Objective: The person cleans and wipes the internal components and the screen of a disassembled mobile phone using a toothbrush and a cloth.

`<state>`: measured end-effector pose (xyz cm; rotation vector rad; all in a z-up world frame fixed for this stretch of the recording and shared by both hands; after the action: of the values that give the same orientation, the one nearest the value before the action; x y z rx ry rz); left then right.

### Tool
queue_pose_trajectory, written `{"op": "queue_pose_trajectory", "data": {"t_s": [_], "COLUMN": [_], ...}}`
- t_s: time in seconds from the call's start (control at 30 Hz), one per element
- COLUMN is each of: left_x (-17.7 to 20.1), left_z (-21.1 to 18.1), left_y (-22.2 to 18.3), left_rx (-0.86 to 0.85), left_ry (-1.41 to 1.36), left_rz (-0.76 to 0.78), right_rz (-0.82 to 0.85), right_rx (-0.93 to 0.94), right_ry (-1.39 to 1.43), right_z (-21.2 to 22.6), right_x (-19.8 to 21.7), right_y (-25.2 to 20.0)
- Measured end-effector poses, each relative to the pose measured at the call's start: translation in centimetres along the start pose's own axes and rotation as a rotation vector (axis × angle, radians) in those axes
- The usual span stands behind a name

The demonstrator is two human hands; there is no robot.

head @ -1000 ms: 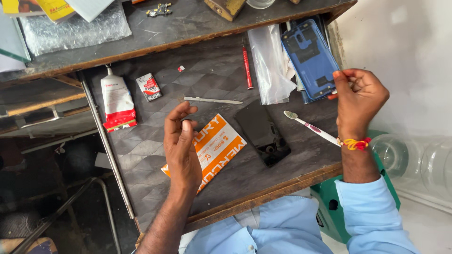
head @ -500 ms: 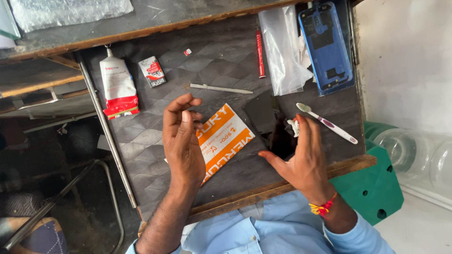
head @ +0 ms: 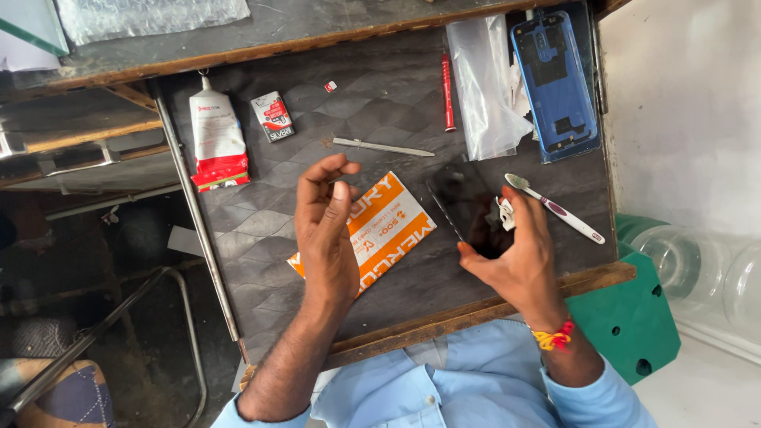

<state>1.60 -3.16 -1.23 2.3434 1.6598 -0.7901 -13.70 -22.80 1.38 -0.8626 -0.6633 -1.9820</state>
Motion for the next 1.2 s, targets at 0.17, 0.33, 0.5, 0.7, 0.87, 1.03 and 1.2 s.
{"op": "queue_pose_trajectory", "data": {"t_s": [0.17, 0.33, 0.5, 0.7, 0.87, 1.03, 1.2], "left_x": [-1.2, -4.5, -3.2, -2.2, -2.3, -2.3, -2.3], "left_z": [0.0, 0.5, -0.6, -0.7, -0.2, -0.1, -0.1], "left_y": [-0.3, -2.7, -1.5, -1.2, -1.6, -2.1, -2.2], "left_rx": [0.005, 0.221, 0.215, 0.255, 0.232, 0.269, 0.255], "left_ry": [0.01, -0.51, -0.672, -0.728, -0.622, -0.642, -0.618], "left_rz": [0.15, 0.303, 0.331, 0.403, 0.55, 0.619, 0.661], "right_rz": [0.108, 0.023, 0.017, -0.011, 0.033, -0.126, -0.12], "right_rx": [-0.095, 0.232, 0.358, 0.178, 0.272, 0.171, 0.228], "right_ry": [0.306, 0.215, 0.253, 0.535, 0.357, 0.203, 0.233], "right_z": [1.4, 7.8, 10.0, 5.5, 3.1, 2.4, 2.2], "right_x": [0.5, -1.4, -2.0, 1.4, 2.3, 2.5, 2.6], "right_y": [-1.1, -0.9, 0.5, -0.4, -0.5, -0.7, -0.7]}}
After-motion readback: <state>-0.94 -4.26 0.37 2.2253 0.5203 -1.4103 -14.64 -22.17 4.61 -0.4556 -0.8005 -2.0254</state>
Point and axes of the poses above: each hand's wrist, its own y-axis towards the middle knuckle, its own x-axis out of the back of the hand, z = x × y, the point moved 3 cm from there along y, towards the middle knuckle, and after that the axes turned 6 degrees about y, right-handed, at the moved point
